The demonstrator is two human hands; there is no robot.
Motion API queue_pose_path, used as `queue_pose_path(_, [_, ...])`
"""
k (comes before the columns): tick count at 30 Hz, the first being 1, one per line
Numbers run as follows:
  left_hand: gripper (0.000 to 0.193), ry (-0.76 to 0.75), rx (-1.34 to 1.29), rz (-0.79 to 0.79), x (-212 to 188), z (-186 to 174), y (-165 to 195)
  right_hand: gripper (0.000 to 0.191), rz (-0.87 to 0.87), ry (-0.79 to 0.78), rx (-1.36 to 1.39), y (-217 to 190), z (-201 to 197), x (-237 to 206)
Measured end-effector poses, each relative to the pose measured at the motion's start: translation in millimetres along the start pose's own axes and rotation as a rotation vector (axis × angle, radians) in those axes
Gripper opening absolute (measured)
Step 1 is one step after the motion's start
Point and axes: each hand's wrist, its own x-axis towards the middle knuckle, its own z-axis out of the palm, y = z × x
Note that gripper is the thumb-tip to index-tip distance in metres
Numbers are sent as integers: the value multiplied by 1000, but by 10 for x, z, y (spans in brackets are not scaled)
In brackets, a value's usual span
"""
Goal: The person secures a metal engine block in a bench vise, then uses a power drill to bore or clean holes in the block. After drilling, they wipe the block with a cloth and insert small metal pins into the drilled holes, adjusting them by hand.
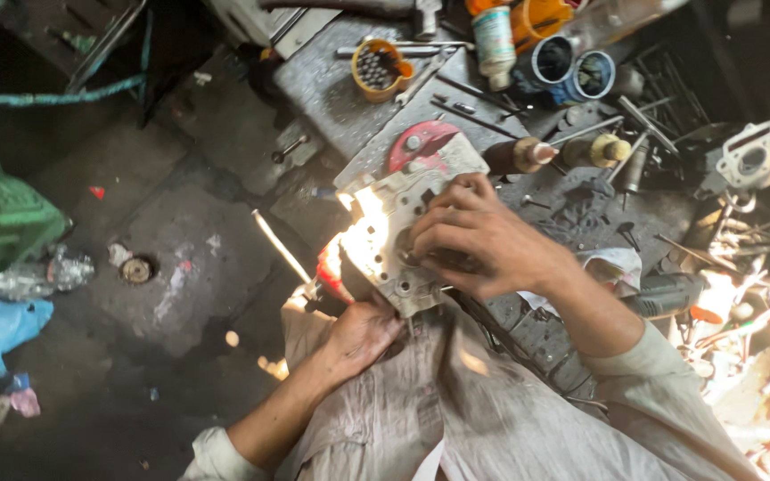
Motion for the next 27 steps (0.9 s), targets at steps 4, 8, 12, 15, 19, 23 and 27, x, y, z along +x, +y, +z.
queue_pose_path(4, [37, 79, 8, 31, -72, 244, 38, 30, 5, 55, -8, -10, 44, -40])
queue_pose_path(8, [52, 60, 72, 181, -24, 560, 9, 35, 16, 98, -33, -50, 56, -94])
queue_pose_path(12, [63, 56, 118, 260, -9, 746, -11, 38, -67, 83, -224, -121, -5, -18])
queue_pose_path(15, [66, 103, 100, 323, 2, 755, -30, 34, -99, 84, -382, -197, -53, 89])
queue_pose_path(19, [66, 110, 121, 364, -55, 665, -55, 29, -19, 437, -257, -242, -194, 19])
queue_pose_path(23, [55, 109, 157, 348, -90, 609, -56, 34, -138, 850, 94, -42, -383, -193])
queue_pose_path(27, [61, 169, 136, 356, -43, 660, -53, 33, 190, 1090, 215, 408, -585, -615])
